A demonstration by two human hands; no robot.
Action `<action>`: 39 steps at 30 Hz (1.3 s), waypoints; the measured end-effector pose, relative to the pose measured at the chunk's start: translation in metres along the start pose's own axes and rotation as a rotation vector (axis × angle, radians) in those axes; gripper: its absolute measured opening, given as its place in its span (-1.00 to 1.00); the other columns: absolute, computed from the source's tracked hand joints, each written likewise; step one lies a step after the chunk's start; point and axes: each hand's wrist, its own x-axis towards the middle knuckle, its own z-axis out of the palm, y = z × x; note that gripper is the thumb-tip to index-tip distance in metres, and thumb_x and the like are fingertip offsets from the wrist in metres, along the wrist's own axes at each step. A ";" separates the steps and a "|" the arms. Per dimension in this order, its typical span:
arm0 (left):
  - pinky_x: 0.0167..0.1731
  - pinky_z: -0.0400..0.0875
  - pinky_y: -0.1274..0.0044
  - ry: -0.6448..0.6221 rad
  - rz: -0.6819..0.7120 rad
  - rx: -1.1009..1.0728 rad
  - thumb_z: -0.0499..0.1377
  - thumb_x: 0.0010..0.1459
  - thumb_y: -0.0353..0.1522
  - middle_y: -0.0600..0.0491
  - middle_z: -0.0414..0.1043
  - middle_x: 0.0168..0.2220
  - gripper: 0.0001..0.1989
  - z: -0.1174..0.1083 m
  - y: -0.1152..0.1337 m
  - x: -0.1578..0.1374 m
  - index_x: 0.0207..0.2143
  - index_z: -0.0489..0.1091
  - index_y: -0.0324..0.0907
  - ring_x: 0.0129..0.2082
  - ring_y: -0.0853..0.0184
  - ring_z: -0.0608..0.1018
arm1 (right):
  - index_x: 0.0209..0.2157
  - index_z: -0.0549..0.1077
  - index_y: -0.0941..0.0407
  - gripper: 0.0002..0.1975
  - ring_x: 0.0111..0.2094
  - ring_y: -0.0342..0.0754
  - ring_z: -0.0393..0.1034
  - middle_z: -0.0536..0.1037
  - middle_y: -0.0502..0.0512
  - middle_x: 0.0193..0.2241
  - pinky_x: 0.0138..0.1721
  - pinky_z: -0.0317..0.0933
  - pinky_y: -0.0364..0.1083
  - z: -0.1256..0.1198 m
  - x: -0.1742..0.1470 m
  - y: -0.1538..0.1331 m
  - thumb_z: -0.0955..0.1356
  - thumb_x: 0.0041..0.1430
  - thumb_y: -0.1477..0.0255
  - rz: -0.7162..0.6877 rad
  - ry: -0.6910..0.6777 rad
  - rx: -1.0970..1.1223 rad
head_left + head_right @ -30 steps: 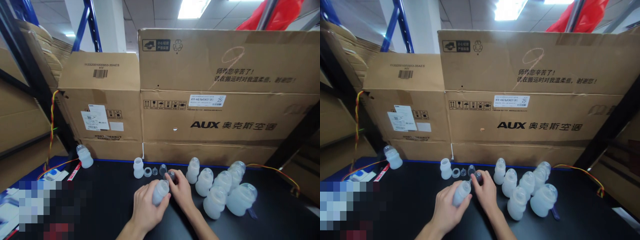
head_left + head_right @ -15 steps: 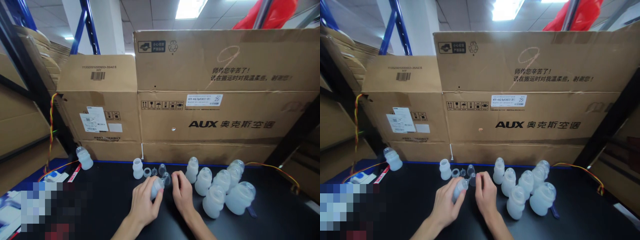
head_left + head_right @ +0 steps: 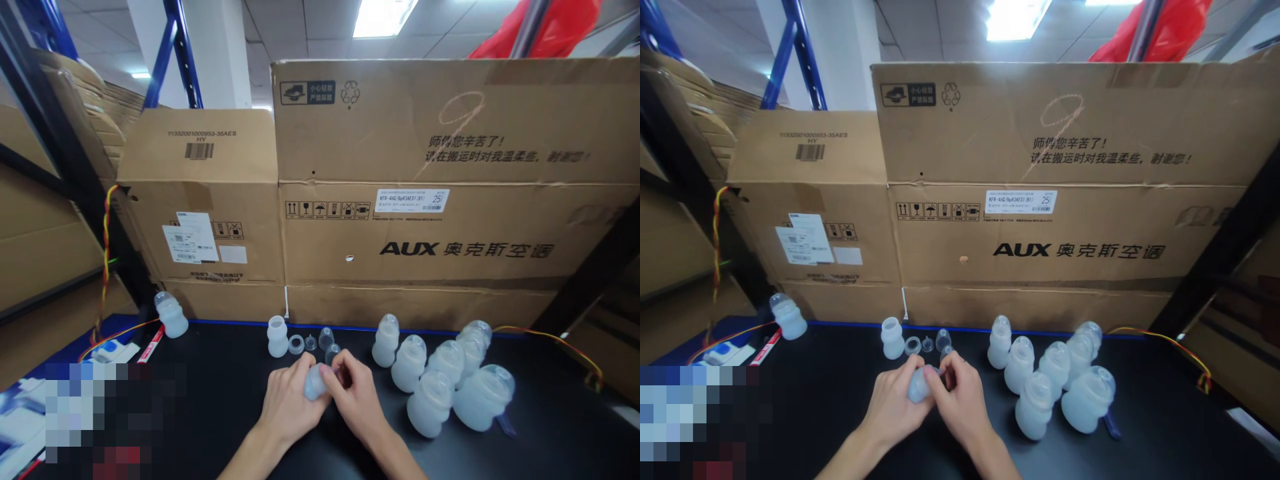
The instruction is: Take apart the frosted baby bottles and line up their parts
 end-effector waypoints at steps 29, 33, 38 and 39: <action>-0.31 0.52 0.31 -0.007 -0.145 -0.056 0.25 0.23 -0.19 0.10 0.64 -0.23 -0.71 0.000 -0.012 0.001 -0.04 0.30 0.00 -0.30 0.03 0.71 | -0.06 0.51 0.05 -0.75 -0.31 -0.02 0.41 0.52 0.09 -0.22 -0.27 0.33 -0.08 -0.022 0.016 0.002 0.36 0.38 0.21 -0.016 0.029 0.315; -0.15 0.50 0.33 0.146 -0.039 -0.184 0.18 0.29 -0.24 -0.02 0.51 -0.19 -0.82 -0.006 -0.017 0.005 -0.10 0.31 -0.07 -0.18 0.12 0.63 | 0.06 0.46 0.08 -0.58 -0.40 -0.05 0.36 0.52 0.11 -0.22 -0.36 0.34 -0.09 -0.025 0.019 0.013 0.40 0.32 0.11 0.062 0.147 0.352; -0.11 0.48 0.38 0.073 0.087 -0.265 0.21 0.29 -0.26 -0.01 0.45 -0.17 -0.82 -0.035 -0.026 0.015 -0.09 0.40 -0.07 -0.18 0.20 0.55 | -0.04 0.53 0.09 -0.57 -0.38 -0.03 0.36 0.53 0.10 -0.28 -0.36 0.32 -0.09 -0.022 0.020 0.012 0.39 0.31 0.03 0.081 0.117 0.334; -0.14 0.48 0.41 0.035 0.097 -0.286 0.22 0.29 -0.26 0.02 0.47 -0.19 -0.82 -0.042 -0.029 0.016 -0.08 0.40 -0.07 -0.21 0.22 0.55 | -0.04 0.53 0.08 -0.57 -0.38 -0.03 0.37 0.54 0.10 -0.28 -0.36 0.32 -0.09 -0.021 0.020 0.011 0.38 0.31 0.02 0.087 0.117 0.335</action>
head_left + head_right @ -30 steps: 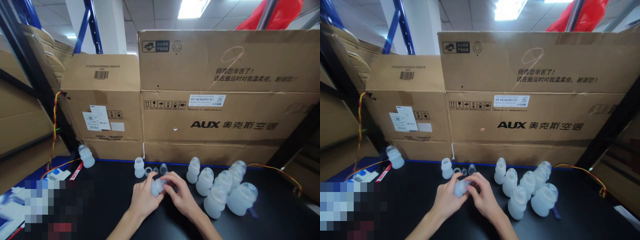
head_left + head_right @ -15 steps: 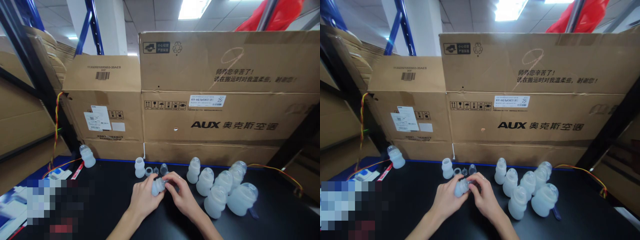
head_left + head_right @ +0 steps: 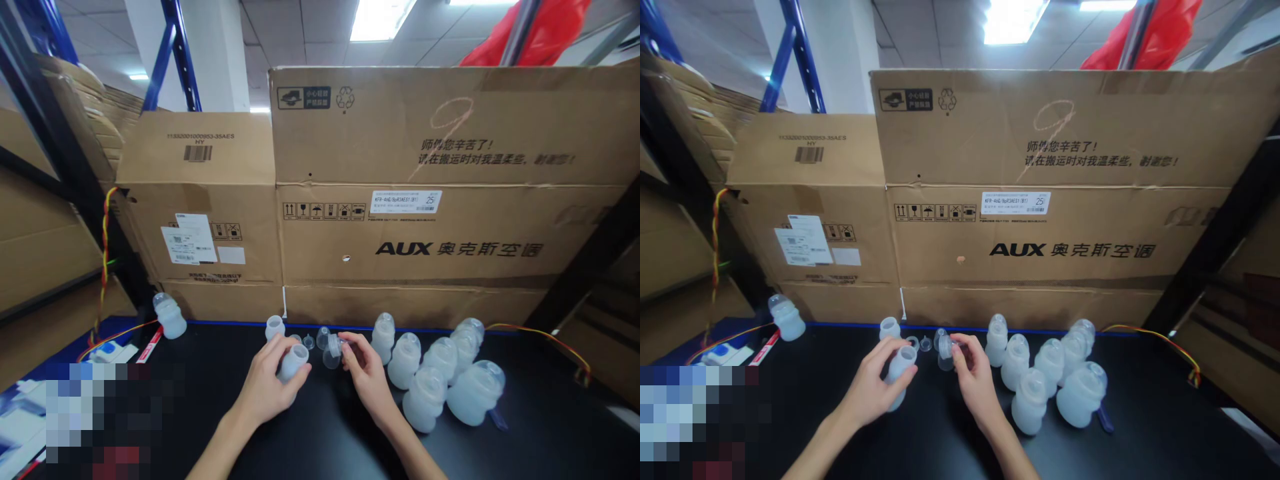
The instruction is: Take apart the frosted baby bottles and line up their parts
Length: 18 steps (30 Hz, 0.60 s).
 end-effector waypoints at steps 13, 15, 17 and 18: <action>-0.35 0.37 0.53 -0.180 -0.161 0.055 0.37 0.14 -0.21 0.14 0.46 -0.35 -0.78 -0.051 -0.031 0.003 -0.26 0.44 -0.08 -0.40 0.33 0.46 | -0.09 0.53 0.07 -0.71 -0.30 -0.01 0.37 0.45 0.06 -0.28 -0.25 0.25 -0.07 0.003 -0.008 -0.005 0.32 0.41 0.16 -0.072 -0.143 -0.178; -0.39 0.33 0.54 -0.163 -0.161 0.075 0.37 0.13 -0.19 0.13 0.41 -0.33 -0.76 -0.052 -0.033 0.003 -0.26 0.43 -0.08 -0.42 0.35 0.41 | -0.10 0.53 0.06 -0.76 -0.33 -0.03 0.35 0.42 0.05 -0.27 -0.28 0.23 -0.07 0.004 -0.011 -0.008 0.30 0.42 0.23 -0.105 -0.221 -0.287; -0.41 0.29 0.55 -0.161 -0.169 0.090 0.37 0.13 -0.18 0.15 0.36 -0.34 -0.76 -0.053 -0.035 0.002 -0.26 0.43 -0.08 -0.44 0.36 0.38 | -0.09 0.52 0.04 -0.81 -0.37 -0.06 0.34 0.41 0.04 -0.24 -0.29 0.22 -0.08 0.006 -0.016 -0.012 0.30 0.41 0.30 -0.123 -0.310 -0.372; -0.42 0.27 0.55 -0.171 -0.186 0.098 0.36 0.13 -0.17 0.18 0.32 -0.39 -0.75 -0.054 -0.036 0.002 -0.25 0.44 -0.08 -0.45 0.36 0.37 | -0.08 0.51 0.03 -0.83 -0.38 -0.07 0.35 0.42 0.04 -0.22 -0.28 0.23 -0.08 0.008 -0.019 -0.014 0.30 0.41 0.34 -0.127 -0.350 -0.403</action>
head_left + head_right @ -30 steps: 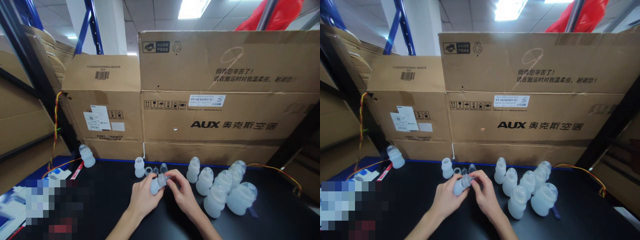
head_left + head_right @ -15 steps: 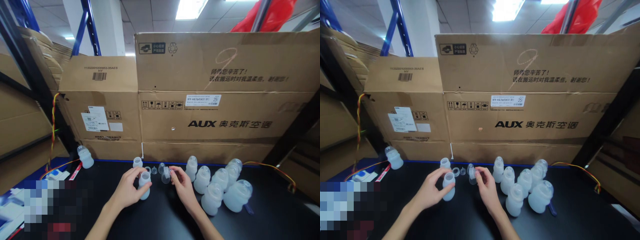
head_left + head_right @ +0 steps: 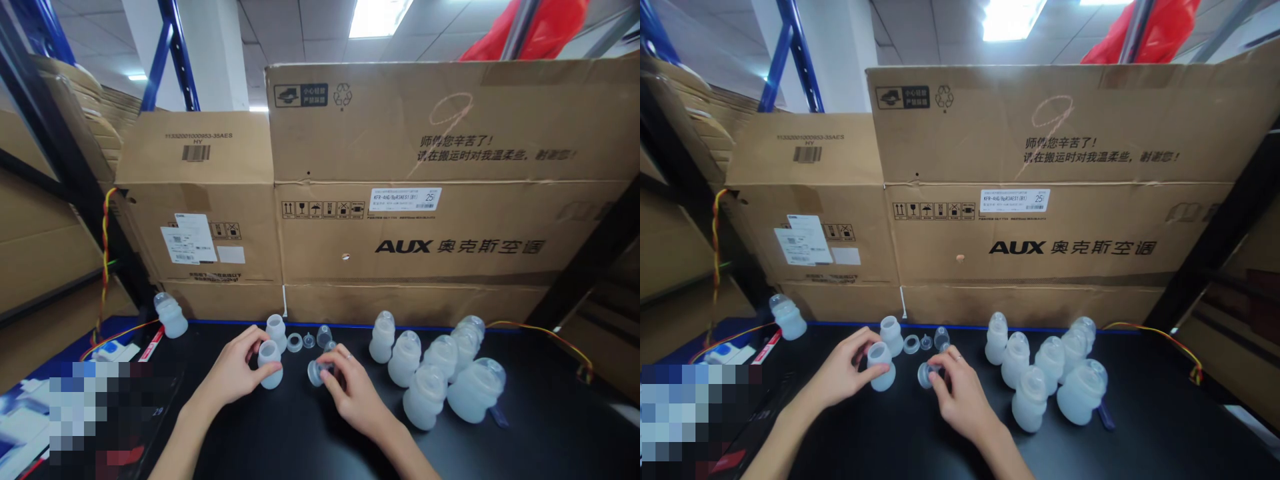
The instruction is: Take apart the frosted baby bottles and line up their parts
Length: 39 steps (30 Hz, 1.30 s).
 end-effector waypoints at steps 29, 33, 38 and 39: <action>-0.50 0.30 0.60 0.236 0.024 0.150 0.37 0.09 -0.07 0.32 0.24 -0.57 -0.49 0.005 -0.012 0.001 0.05 0.41 -0.01 -0.62 0.42 0.41 | -0.06 0.55 0.00 -0.77 -0.24 -0.02 0.50 0.50 0.04 -0.15 -0.14 0.33 -0.10 0.014 -0.010 -0.014 0.42 0.24 0.46 -0.075 -0.162 -0.215; -0.54 0.28 0.59 0.442 0.278 0.199 0.30 0.22 -0.24 0.29 0.21 -0.62 -0.75 0.010 0.003 -0.001 -0.08 0.47 -0.10 -0.67 0.43 0.38 | -0.14 0.55 0.02 -0.83 -0.25 -0.02 0.50 0.50 0.05 -0.18 -0.15 0.33 -0.09 0.016 -0.009 -0.010 0.38 0.26 0.51 -0.026 -0.112 -0.204; -0.43 0.46 0.49 0.297 0.534 0.248 0.23 0.23 -0.45 0.06 0.56 -0.45 -0.89 0.038 0.043 -0.008 -0.20 0.51 -0.13 -0.50 0.30 0.59 | -0.19 0.55 0.05 -0.85 -0.27 0.01 0.46 0.50 0.08 -0.25 -0.19 0.33 -0.05 0.018 -0.003 -0.001 0.34 0.28 0.50 0.002 0.061 -0.095; -0.39 0.51 0.45 0.221 0.526 0.254 0.22 0.22 -0.44 0.00 0.60 -0.36 -0.81 0.045 0.051 -0.010 -0.11 0.52 -0.12 -0.41 0.24 0.64 | -0.20 0.55 0.06 -0.86 -0.28 0.02 0.46 0.51 0.09 -0.27 -0.21 0.33 -0.05 0.018 -0.001 0.001 0.33 0.29 0.49 -0.002 0.096 -0.054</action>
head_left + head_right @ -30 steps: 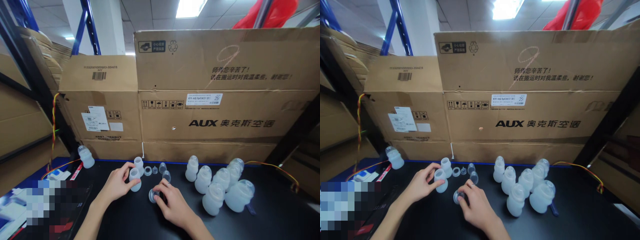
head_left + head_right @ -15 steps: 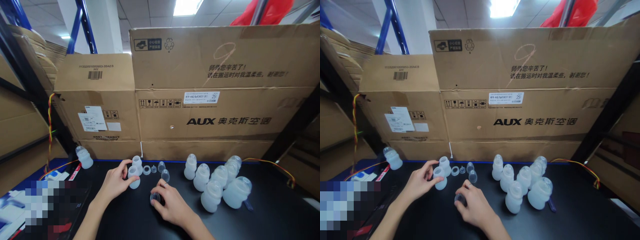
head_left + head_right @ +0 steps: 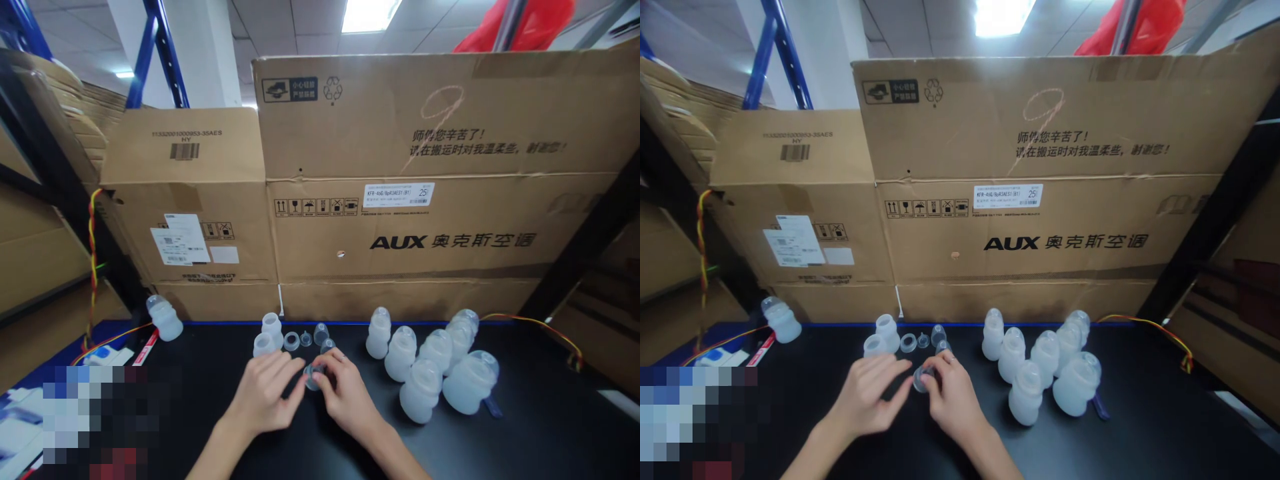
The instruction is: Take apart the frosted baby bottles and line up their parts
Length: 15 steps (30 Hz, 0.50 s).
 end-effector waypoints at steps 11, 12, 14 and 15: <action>0.00 0.61 0.43 0.061 -0.219 -0.373 0.24 0.29 -0.43 -0.04 0.56 0.05 -0.68 0.046 0.018 -0.009 0.08 0.44 -0.05 0.02 0.21 0.64 | -0.28 0.59 0.07 -0.81 -0.31 0.03 0.48 0.59 0.11 -0.33 -0.26 0.32 -0.06 -0.002 0.004 -0.005 0.32 0.35 0.38 0.001 0.166 0.185; -0.01 0.62 0.44 0.075 -0.230 -0.406 0.23 0.29 -0.45 -0.05 0.57 0.03 -0.71 0.047 0.018 -0.009 0.05 0.45 -0.06 0.00 0.22 0.65 | -0.29 0.59 0.07 -0.81 -0.32 0.02 0.47 0.59 0.10 -0.34 -0.27 0.30 -0.07 -0.002 0.003 -0.006 0.32 0.35 0.38 0.004 0.170 0.188; -0.02 0.61 0.43 0.103 -0.246 -0.460 0.24 0.26 -0.47 -0.04 0.58 -0.02 -0.75 0.049 0.019 -0.008 -0.02 0.48 -0.08 -0.01 0.22 0.65 | -0.30 0.59 0.07 -0.80 -0.32 0.03 0.47 0.59 0.10 -0.35 -0.27 0.29 -0.07 0.001 0.002 -0.006 0.34 0.34 0.37 0.019 0.178 0.212; -0.01 0.61 0.42 0.118 -0.251 -0.480 0.25 0.25 -0.48 -0.04 0.59 -0.06 -0.76 0.049 0.019 -0.008 -0.05 0.49 -0.08 -0.02 0.22 0.65 | -0.31 0.60 0.08 -0.81 -0.32 0.04 0.47 0.60 0.10 -0.35 -0.26 0.28 -0.06 0.002 0.002 -0.005 0.35 0.33 0.35 0.037 0.181 0.241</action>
